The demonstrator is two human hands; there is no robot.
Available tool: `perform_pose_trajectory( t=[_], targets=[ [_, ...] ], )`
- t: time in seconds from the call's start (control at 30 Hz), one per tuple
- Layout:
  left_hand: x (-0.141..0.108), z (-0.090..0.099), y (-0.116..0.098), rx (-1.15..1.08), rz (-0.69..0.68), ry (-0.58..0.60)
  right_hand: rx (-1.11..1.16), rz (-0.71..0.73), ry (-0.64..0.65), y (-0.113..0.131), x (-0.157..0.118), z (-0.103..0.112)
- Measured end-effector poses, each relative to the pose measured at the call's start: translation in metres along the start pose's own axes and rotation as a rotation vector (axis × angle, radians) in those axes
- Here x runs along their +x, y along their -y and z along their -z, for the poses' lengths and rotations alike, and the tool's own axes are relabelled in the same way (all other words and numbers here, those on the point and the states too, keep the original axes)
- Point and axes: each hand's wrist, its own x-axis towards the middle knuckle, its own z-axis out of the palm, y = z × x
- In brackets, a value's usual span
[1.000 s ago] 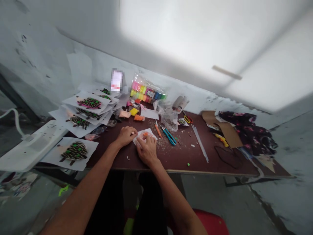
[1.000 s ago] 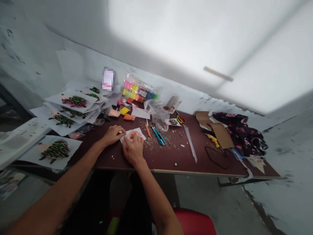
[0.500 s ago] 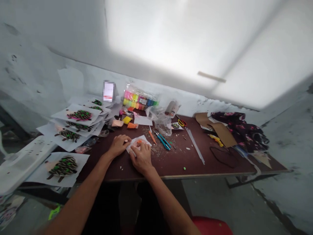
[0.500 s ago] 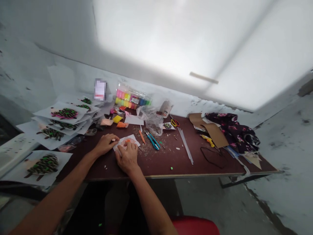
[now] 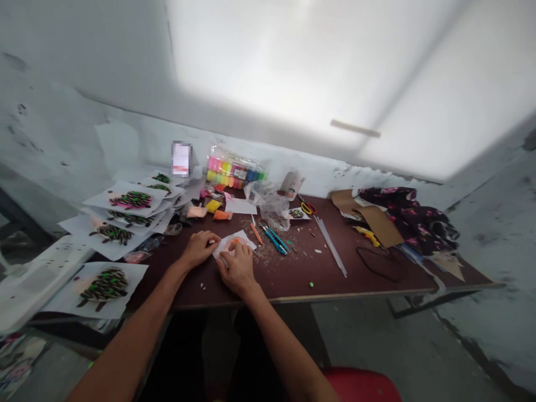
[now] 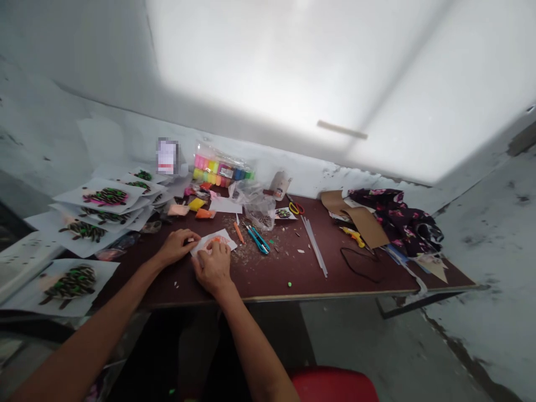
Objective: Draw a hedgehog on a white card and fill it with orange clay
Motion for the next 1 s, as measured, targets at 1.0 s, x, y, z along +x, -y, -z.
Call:
perform_pose_trajectory(
  t=[1.0],
  targets=[
    [-0.025, 0.006, -0.033, -0.349, 0.148, -0.316, -0.003, -0.023, -0.053, -0.006, 0.000, -0.006]
  ],
)
